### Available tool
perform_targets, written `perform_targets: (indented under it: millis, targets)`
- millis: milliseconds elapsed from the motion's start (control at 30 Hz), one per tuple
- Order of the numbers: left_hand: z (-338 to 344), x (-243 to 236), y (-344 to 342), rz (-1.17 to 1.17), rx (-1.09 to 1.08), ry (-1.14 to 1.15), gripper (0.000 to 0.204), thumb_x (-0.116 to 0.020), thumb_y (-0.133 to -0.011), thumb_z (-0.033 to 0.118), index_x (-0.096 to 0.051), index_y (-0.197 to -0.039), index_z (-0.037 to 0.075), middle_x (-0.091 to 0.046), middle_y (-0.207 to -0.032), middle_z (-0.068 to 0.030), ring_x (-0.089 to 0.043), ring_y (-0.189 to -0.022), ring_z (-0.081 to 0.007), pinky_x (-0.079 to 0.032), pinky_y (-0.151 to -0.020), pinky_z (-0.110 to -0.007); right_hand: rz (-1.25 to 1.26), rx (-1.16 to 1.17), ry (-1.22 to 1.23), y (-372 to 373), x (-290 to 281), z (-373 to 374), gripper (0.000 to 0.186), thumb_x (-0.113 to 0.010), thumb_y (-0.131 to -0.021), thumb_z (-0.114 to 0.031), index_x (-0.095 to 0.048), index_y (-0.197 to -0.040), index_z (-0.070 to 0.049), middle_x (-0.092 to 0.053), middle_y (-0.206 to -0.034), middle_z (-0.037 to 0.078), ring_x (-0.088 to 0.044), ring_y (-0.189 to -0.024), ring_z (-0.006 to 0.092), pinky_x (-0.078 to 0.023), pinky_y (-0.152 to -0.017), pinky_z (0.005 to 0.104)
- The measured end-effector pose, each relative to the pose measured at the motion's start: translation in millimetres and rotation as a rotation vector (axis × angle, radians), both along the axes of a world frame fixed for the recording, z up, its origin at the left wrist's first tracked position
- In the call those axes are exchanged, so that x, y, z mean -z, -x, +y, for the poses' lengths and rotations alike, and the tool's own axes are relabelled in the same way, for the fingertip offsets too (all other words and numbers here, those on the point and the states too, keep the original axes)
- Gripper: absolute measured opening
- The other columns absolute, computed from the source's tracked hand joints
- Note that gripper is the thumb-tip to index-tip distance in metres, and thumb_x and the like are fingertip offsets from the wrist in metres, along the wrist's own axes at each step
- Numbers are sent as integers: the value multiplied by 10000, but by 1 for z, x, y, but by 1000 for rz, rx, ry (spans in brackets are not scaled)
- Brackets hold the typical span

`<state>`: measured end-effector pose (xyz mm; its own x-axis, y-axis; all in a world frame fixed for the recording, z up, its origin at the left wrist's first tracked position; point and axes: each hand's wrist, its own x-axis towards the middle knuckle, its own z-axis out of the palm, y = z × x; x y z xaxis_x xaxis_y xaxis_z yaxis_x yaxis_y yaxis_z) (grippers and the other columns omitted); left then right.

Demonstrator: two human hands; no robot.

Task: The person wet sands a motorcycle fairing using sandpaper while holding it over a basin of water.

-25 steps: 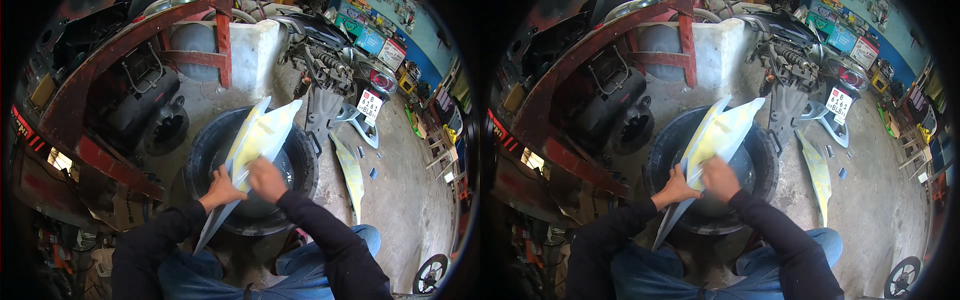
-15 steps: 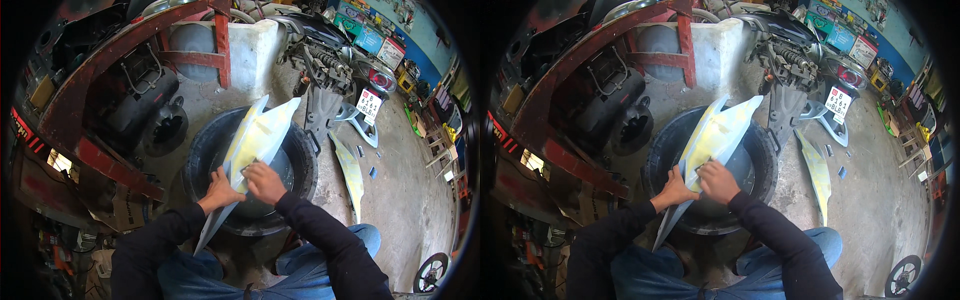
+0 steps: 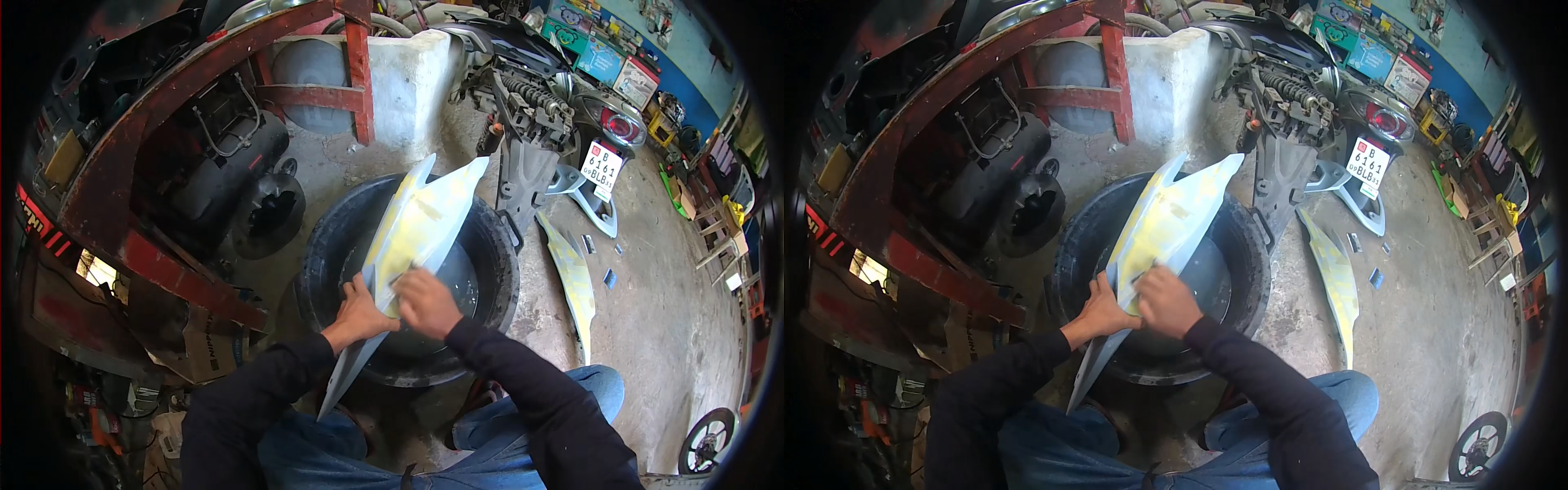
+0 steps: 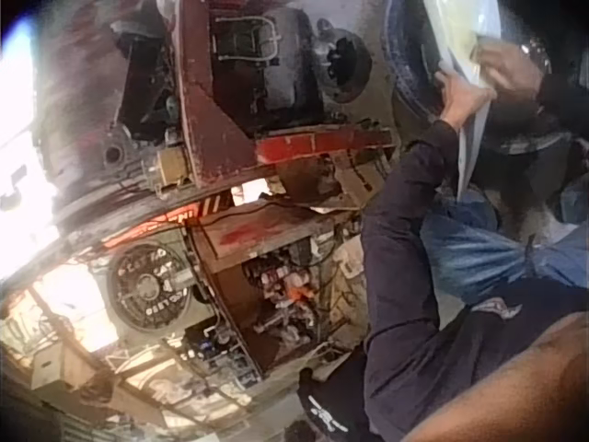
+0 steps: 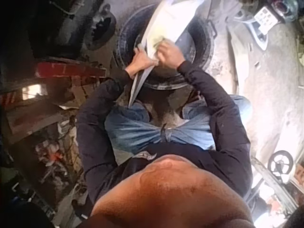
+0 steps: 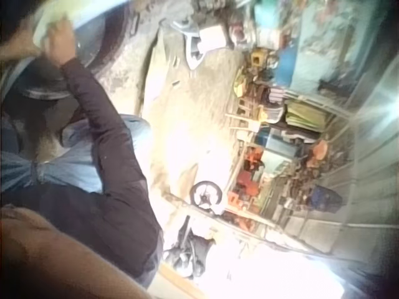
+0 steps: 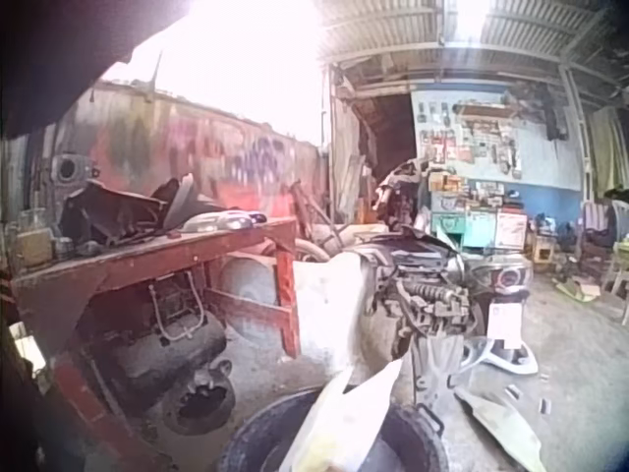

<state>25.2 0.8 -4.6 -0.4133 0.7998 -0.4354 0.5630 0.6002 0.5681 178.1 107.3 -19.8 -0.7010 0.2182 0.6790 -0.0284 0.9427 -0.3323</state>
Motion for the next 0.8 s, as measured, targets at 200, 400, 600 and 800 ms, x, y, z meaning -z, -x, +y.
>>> perform_targets:
  millis: [200, 400, 600, 800]
  targets:
    - [3, 4, -2, 18, 6, 10, 1342, -913, -596, 391, -41, -1518, -42, -304, -1448, -311, -478, -1289, -503, -461, -1075, -492, -30, 194, 85, 0, 6, 35, 168, -625, -775, -43, -682, -931, -15, -668, -945, 140, -633, -915, 349, -522, -848, 455]
    - [3, -3, -5, 4, 11, -7, 1350, -917, -594, 381, -34, -1523, -42, -299, -1452, -312, -471, -1298, -501, -458, -1083, -480, -83, 198, 63, -9, -4, 60, 180, -625, -794, -60, -691, -955, -14, -674, -983, 145, -639, -921, 350, -528, -846, 446]
    - [0, 3, 2, 54, 39, -3, 1352, -918, -592, 381, -34, -1519, -55, -305, -1447, -310, -472, -1303, -491, -466, -1075, -471, -101, 43, 96, -8, -5, 29, 185, -621, -801, -49, -693, -967, -8, -669, -991, 147, -637, -971, 341, -518, -908, 450]
    - [0, 8, 4, 51, 32, -16, 1355, -920, -591, 396, -48, -1522, -60, -300, -1460, -311, -487, -1296, -491, -459, -1080, -478, -61, 25, -72, -9, -2, 24, 236, -628, -819, -62, -690, -1040, -7, -675, -1018, 137, -623, -993, 339, -509, -932, 453]
